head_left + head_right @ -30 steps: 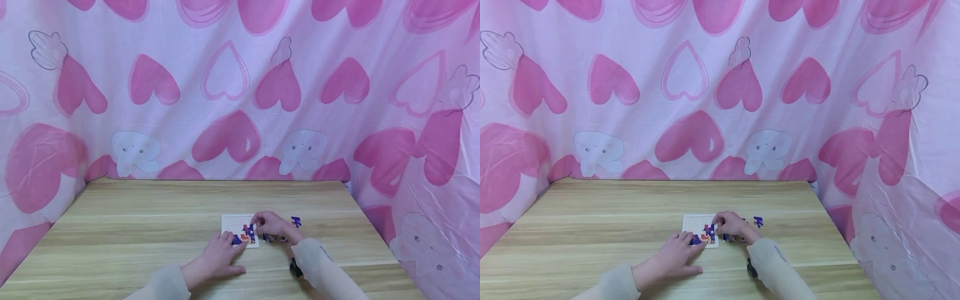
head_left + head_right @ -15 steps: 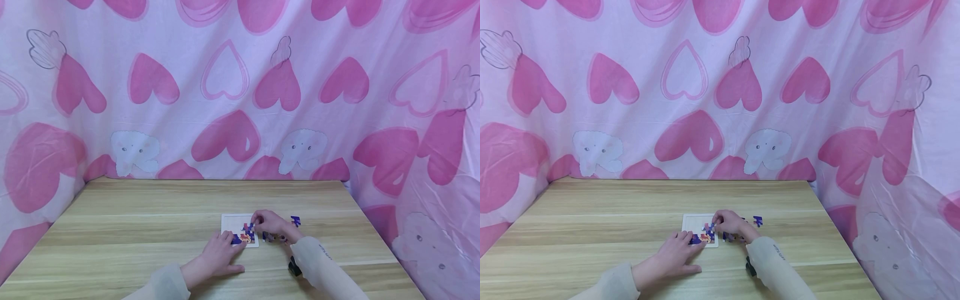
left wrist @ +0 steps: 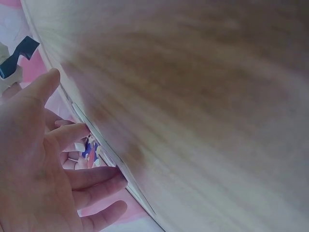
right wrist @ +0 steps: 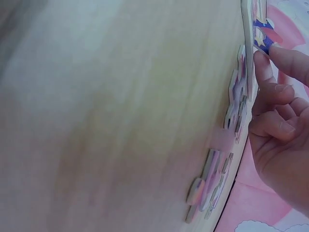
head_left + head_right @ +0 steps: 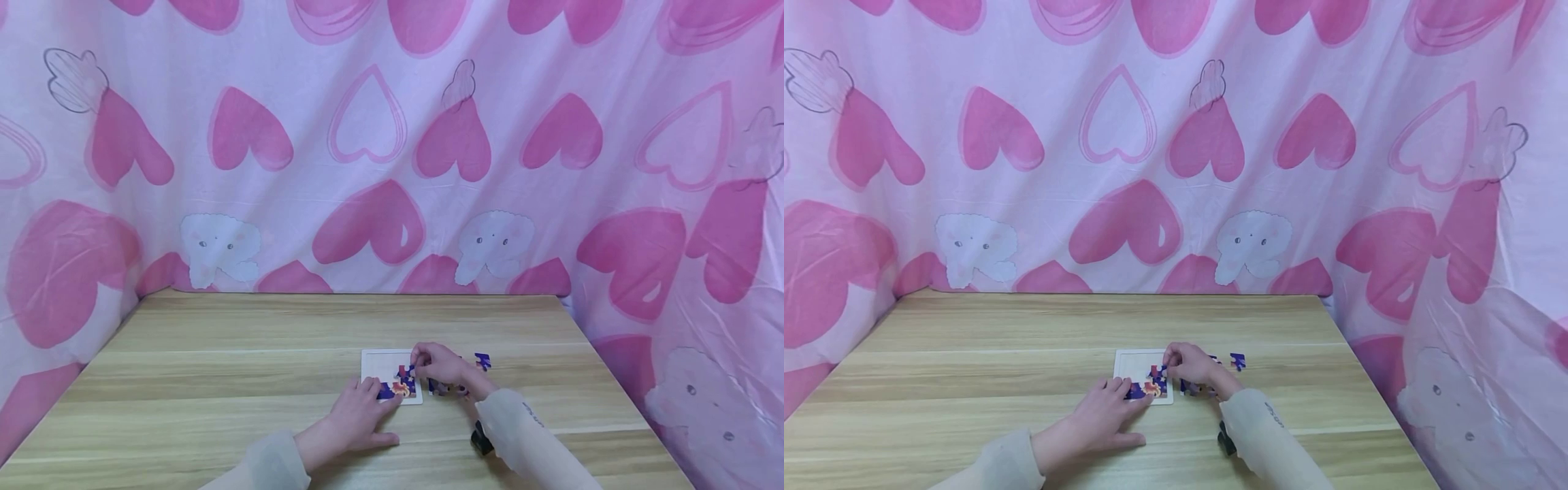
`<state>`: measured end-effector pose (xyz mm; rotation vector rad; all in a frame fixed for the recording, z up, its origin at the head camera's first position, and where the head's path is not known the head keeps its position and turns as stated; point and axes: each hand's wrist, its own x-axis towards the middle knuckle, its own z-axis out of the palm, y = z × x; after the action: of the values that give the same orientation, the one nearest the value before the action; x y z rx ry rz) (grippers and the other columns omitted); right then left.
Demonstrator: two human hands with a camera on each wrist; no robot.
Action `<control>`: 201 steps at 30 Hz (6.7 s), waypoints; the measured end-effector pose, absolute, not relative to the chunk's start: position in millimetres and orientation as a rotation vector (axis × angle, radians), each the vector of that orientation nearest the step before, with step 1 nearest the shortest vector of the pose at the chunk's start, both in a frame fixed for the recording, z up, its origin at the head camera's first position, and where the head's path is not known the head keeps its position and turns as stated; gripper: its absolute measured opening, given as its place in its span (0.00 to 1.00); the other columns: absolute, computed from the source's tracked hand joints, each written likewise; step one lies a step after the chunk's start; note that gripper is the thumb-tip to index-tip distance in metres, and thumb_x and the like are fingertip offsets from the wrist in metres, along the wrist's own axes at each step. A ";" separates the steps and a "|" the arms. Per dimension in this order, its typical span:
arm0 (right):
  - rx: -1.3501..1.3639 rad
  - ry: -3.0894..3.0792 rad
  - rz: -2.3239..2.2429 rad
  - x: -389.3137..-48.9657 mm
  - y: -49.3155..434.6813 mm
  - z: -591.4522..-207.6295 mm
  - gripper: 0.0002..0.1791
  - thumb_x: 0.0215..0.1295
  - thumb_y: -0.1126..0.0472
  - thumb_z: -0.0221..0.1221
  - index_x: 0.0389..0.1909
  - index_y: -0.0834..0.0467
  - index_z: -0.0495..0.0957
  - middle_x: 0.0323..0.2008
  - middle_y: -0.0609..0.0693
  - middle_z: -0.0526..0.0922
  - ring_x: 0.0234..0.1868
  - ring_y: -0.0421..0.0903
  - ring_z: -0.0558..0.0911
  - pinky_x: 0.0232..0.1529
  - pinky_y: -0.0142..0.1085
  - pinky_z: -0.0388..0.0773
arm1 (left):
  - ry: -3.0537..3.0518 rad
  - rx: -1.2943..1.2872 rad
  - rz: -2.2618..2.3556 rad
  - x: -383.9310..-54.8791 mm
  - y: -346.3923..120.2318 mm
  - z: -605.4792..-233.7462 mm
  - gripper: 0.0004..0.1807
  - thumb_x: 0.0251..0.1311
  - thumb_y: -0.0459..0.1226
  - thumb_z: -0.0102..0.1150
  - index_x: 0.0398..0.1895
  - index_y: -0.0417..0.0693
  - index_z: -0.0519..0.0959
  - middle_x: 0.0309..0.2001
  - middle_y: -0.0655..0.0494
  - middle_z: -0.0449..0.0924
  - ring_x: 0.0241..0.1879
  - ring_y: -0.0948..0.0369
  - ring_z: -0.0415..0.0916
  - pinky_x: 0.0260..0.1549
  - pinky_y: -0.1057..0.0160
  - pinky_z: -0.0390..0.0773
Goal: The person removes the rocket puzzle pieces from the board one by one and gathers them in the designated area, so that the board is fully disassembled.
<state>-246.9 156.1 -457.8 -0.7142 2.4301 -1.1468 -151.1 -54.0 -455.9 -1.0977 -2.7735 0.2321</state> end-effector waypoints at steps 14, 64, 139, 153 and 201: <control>-0.622 2.428 -1.256 -247.7 170.5 -460.5 0.07 0.55 0.70 0.54 0.34 0.56 0.72 0.30 0.49 0.75 0.33 0.46 0.74 0.37 0.39 0.71 | -2.741 -1.098 0.245 -152.2 -55.3 -459.0 0.37 0.46 0.70 0.38 0.58 0.65 0.68 0.45 0.47 0.72 0.47 0.53 0.67 0.42 0.52 0.67; -0.509 2.359 -1.356 -234.8 276.1 -449.3 0.10 0.55 0.71 0.53 0.39 0.68 0.70 0.29 0.54 0.73 0.29 0.47 0.71 0.26 0.33 0.70 | -2.848 -1.074 0.122 -150.6 -55.8 -457.1 0.36 0.47 0.68 0.41 0.59 0.66 0.67 0.50 0.42 0.69 0.51 0.41 0.65 0.47 0.45 0.63; -0.561 2.441 -1.209 -226.1 252.9 -440.4 0.09 0.60 0.65 0.53 0.39 0.67 0.72 0.28 0.54 0.74 0.28 0.48 0.70 0.26 0.33 0.67 | -2.828 -1.106 0.068 -149.1 -60.3 -455.5 0.38 0.46 0.69 0.41 0.59 0.65 0.66 0.52 0.49 0.66 0.51 0.52 0.62 0.43 0.49 0.65; -0.569 2.431 -1.226 -229.3 245.2 -449.8 0.07 0.60 0.67 0.52 0.38 0.66 0.71 0.27 0.54 0.73 0.26 0.46 0.67 0.24 0.31 0.64 | -2.795 -1.152 0.116 -145.7 -59.1 -457.9 0.46 0.46 0.72 0.34 0.60 0.50 0.65 0.53 0.49 0.67 0.53 0.51 0.63 0.49 0.46 0.61; -0.692 2.444 -1.095 -260.7 149.5 -427.0 0.10 0.58 0.65 0.53 0.41 0.61 0.76 0.26 0.51 0.74 0.24 0.47 0.70 0.24 0.37 0.69 | -3.015 -0.892 0.043 -133.8 -65.8 -452.9 0.45 0.41 0.73 0.38 0.62 0.61 0.62 0.56 0.30 0.60 0.55 0.39 0.59 0.43 0.32 0.57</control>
<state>-260.7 149.5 -427.0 -0.6919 2.4444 -1.0949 -133.8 -65.8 -452.9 -0.8924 -3.0152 0.0432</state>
